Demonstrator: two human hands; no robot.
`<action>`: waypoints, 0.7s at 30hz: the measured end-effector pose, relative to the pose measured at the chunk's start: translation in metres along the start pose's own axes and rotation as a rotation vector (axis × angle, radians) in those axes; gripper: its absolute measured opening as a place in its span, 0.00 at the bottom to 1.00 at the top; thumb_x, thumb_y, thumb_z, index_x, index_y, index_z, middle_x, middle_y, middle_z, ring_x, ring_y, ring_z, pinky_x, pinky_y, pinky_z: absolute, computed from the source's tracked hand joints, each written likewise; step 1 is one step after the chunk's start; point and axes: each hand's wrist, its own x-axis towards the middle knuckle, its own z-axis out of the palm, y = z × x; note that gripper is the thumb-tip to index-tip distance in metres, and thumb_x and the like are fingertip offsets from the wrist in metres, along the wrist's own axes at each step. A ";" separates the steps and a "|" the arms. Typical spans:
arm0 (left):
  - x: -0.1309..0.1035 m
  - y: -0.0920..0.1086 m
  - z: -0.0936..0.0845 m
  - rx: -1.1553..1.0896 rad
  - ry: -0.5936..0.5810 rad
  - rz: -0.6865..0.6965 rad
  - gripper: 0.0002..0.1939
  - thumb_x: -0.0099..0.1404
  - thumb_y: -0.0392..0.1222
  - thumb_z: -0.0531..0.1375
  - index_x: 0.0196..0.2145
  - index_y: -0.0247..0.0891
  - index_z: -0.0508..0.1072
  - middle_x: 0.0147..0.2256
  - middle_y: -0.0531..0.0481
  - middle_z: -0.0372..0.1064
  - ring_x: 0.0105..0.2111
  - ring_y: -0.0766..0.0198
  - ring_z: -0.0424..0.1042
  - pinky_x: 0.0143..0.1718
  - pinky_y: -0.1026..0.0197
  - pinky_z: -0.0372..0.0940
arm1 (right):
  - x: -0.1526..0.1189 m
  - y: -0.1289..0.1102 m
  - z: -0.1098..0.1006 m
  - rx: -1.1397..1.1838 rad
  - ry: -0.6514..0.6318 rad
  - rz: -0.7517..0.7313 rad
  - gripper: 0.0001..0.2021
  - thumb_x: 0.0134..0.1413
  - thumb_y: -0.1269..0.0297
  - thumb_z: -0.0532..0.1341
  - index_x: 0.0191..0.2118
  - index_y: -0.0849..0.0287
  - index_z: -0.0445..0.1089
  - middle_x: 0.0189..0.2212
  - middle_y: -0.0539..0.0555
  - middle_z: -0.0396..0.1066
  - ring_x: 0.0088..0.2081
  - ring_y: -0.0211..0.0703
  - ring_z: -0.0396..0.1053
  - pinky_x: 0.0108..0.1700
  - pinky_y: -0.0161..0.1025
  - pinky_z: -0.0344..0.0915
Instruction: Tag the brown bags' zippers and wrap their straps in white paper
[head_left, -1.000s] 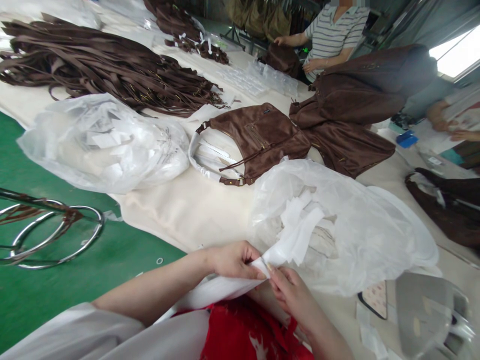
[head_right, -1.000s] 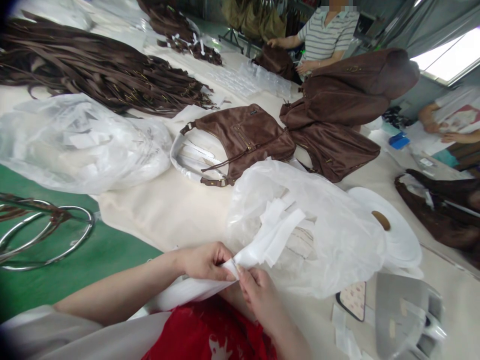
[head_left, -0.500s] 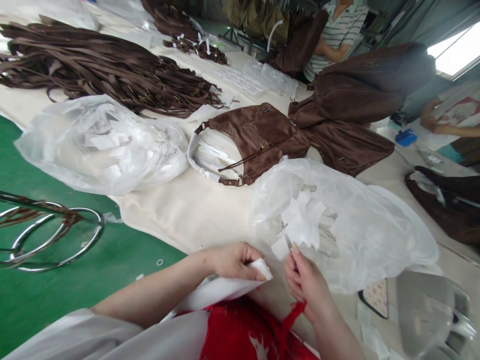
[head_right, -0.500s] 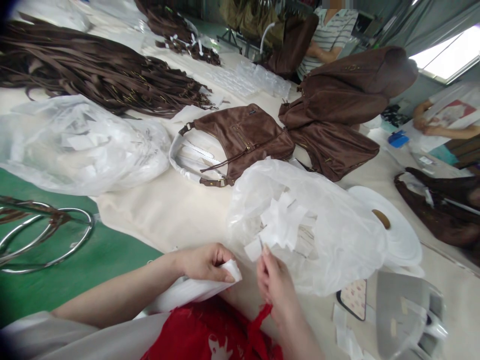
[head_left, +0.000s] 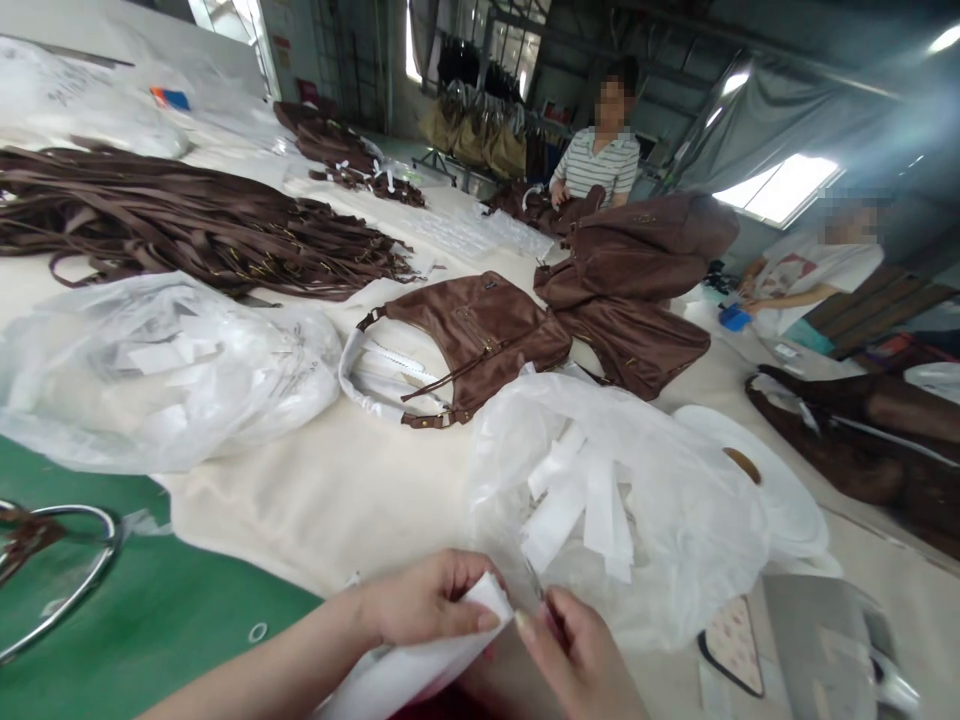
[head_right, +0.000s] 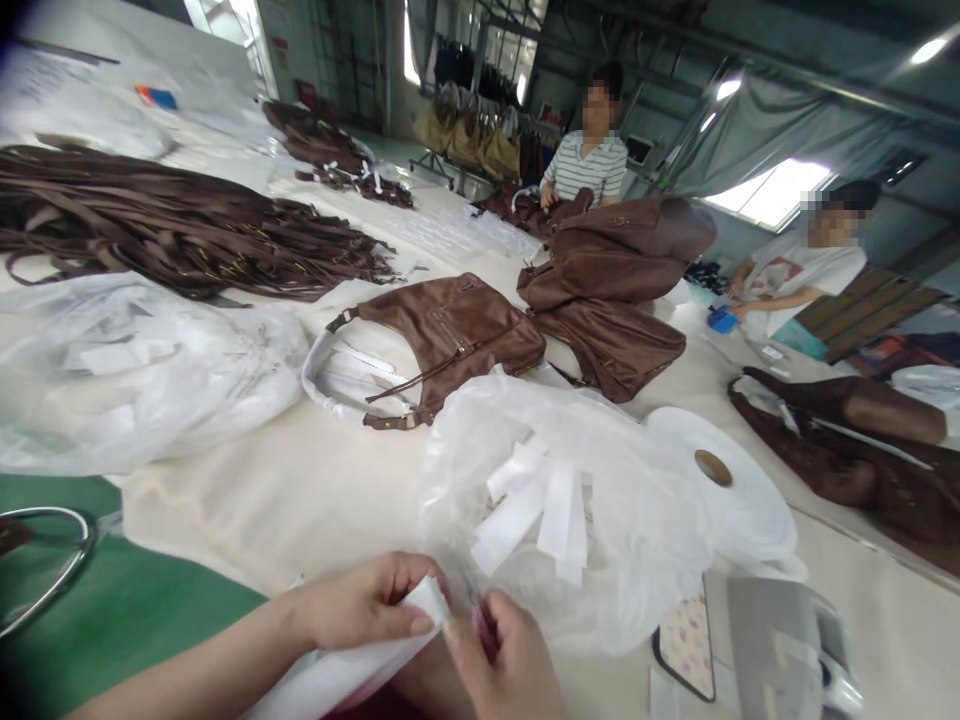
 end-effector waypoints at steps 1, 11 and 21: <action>-0.001 0.000 0.003 0.054 0.019 0.020 0.23 0.61 0.58 0.61 0.44 0.35 0.68 0.30 0.52 0.66 0.28 0.69 0.62 0.30 0.68 0.60 | -0.001 -0.001 0.004 -0.080 0.049 -0.053 0.21 0.49 0.44 0.62 0.23 0.56 0.58 0.18 0.45 0.54 0.22 0.35 0.53 0.24 0.35 0.49; -0.001 0.023 0.023 0.451 0.059 0.063 0.26 0.63 0.50 0.59 0.55 0.38 0.60 0.28 0.53 0.65 0.24 0.69 0.59 0.25 0.69 0.56 | -0.014 -0.017 0.009 -0.137 0.148 -0.145 0.06 0.47 0.62 0.63 0.27 0.56 0.66 0.19 0.46 0.59 0.23 0.37 0.56 0.27 0.35 0.53; -0.002 0.033 0.029 0.373 -0.011 -0.071 0.23 0.63 0.59 0.56 0.35 0.32 0.68 0.28 0.53 0.55 0.29 0.67 0.54 0.28 0.67 0.53 | -0.018 -0.014 -0.054 -0.036 0.551 -0.194 0.17 0.54 0.49 0.59 0.25 0.54 0.58 0.25 0.50 0.65 0.30 0.42 0.62 0.31 0.36 0.59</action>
